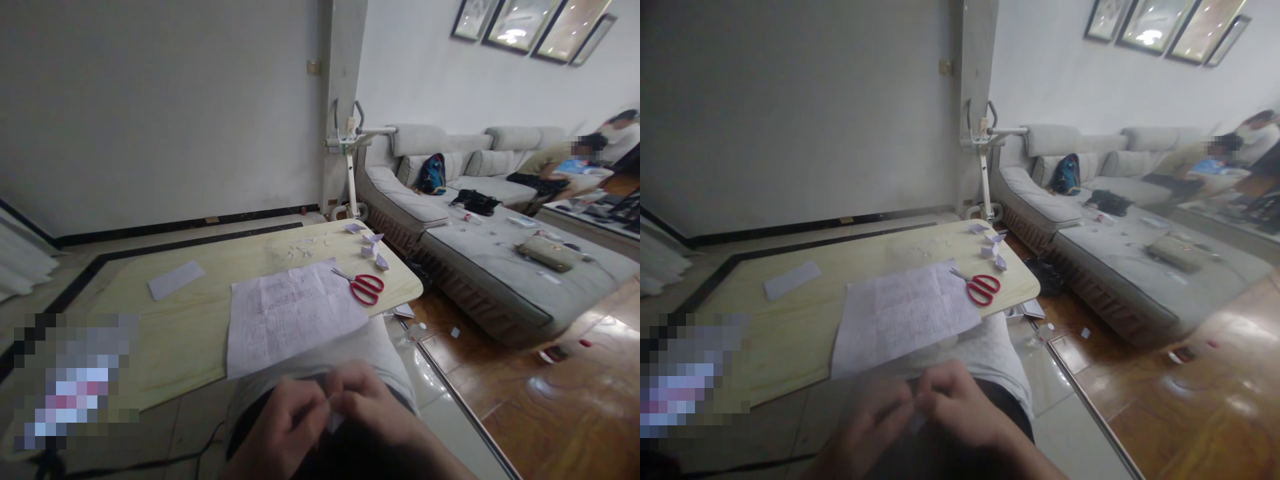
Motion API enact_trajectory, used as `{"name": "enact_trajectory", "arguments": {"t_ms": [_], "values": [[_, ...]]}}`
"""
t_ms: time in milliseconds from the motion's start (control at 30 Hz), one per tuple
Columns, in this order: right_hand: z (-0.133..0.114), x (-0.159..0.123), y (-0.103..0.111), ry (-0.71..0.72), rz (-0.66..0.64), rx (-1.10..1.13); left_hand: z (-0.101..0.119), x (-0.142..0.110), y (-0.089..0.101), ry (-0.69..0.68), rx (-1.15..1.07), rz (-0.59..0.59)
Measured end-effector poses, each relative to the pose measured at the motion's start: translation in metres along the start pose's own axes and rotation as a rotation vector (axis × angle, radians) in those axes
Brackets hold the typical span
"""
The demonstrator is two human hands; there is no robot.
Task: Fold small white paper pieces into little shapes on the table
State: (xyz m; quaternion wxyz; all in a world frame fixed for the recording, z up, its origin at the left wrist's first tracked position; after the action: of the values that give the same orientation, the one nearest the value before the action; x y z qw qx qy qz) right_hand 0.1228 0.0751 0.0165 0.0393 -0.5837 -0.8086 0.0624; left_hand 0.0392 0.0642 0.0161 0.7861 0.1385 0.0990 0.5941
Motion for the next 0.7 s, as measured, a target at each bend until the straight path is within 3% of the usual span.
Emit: {"name": "enact_trajectory", "arguments": {"t_ms": [100, 200, 300, 467, 567, 700], "values": [[0.003, -0.001, 0.001, -0.035, 0.041, 0.099, -0.021, 0.000, -0.021, 0.267, -0.293, -0.081], [0.004, -0.002, 0.010, -0.049, 0.151, 0.150, -0.026, 0.003, -0.034, 0.365, -0.432, -0.052], [0.005, -0.002, 0.019, -0.054, 0.238, 0.144, -0.019, 0.006, -0.027, 0.271, -0.345, 0.043], [-0.002, 0.003, 0.021, 0.008, 0.250, -0.007, 0.014, 0.002, 0.009, -0.123, 0.036, 0.283], [-0.006, 0.005, 0.017, 0.032, 0.194, -0.050, 0.015, 0.002, 0.017, -0.142, 0.054, 0.339], [-0.004, 0.005, 0.017, 0.023, 0.171, -0.095, 0.010, 0.006, 0.014, -0.097, -0.014, 0.327]]}}
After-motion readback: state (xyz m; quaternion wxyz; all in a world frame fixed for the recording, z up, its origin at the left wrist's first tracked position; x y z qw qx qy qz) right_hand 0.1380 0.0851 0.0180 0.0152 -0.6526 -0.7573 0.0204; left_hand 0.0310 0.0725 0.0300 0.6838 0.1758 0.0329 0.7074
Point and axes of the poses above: each hand's wrist, its own x-axis towards the middle knuckle, its own y-axis out of the back of the hand, z = x × y, the point moved 10 cm from there along x, towards the middle knuckle, and after that the axes turned 11 degrees about z, right-handed, at the moved point
